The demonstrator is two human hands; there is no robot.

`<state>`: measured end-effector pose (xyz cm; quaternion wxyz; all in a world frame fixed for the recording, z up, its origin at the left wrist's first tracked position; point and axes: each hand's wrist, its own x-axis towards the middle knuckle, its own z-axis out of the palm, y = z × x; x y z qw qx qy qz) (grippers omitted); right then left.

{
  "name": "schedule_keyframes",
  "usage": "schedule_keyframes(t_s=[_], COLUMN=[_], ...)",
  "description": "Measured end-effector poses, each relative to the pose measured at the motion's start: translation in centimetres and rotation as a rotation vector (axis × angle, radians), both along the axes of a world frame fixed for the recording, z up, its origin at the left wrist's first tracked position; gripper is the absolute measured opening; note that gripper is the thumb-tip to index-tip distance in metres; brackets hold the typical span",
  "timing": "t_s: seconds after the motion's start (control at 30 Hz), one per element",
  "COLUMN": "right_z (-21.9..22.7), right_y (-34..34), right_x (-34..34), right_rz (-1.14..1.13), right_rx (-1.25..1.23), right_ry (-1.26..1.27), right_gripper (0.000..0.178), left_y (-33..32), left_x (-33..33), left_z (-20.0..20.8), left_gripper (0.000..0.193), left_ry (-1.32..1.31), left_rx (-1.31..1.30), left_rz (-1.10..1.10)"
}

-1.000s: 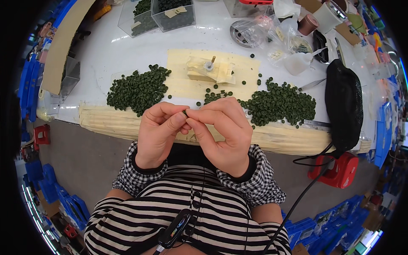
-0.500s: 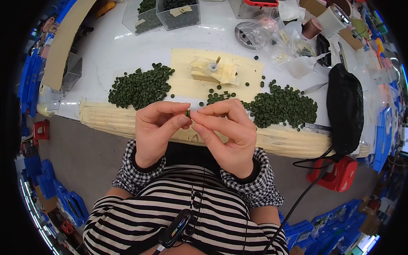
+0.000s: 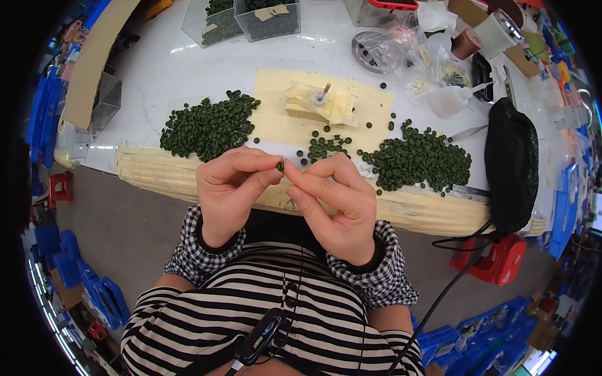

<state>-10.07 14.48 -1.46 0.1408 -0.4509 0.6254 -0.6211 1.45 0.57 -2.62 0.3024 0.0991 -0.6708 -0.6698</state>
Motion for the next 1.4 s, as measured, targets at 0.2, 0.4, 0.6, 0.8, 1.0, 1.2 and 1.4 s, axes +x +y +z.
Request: schedule_keyframes(t_s=[0.2,0.4,0.6,0.8,1.0,1.2,1.4], right_z=[-0.44,-0.39,-0.31,-0.34,-0.46,-0.42,-0.3], right_y=[-0.06,0.02,0.17,0.22,0.19,0.22,0.25], right_x=[0.02,-0.17,-0.03,-0.2,-0.23,-0.17,-0.24], right_rz=[-0.033,-0.006,0.013,0.011,0.012,0.007,0.019], right_rx=[-0.025,-0.042,-0.015,-0.027,-0.034,-0.024,-0.019], right_ry=[0.172,0.111,0.041,0.057,0.08,0.083,0.067], right_gripper=[0.034,0.034,0.034,0.034,0.035,0.034,0.035], left_y=[0.61,0.49,0.25,0.24,0.26,0.21,0.05], left_x=[-0.21,-0.19,-0.03,-0.01,0.03,0.04,0.13], left_z=[0.69,0.53,0.41,0.46,0.44,0.41,0.34], left_gripper=[0.017,0.018,0.018,0.018,0.018,0.019,0.019], left_ry=[-0.031,0.005,0.01,-0.002,-0.003,0.001,-0.016], left_rx=[0.365,0.242,0.227,0.288,0.306,0.291,0.287], left_rz=[-0.036,-0.037,-0.037,-0.068,-0.068,-0.074,-0.085])
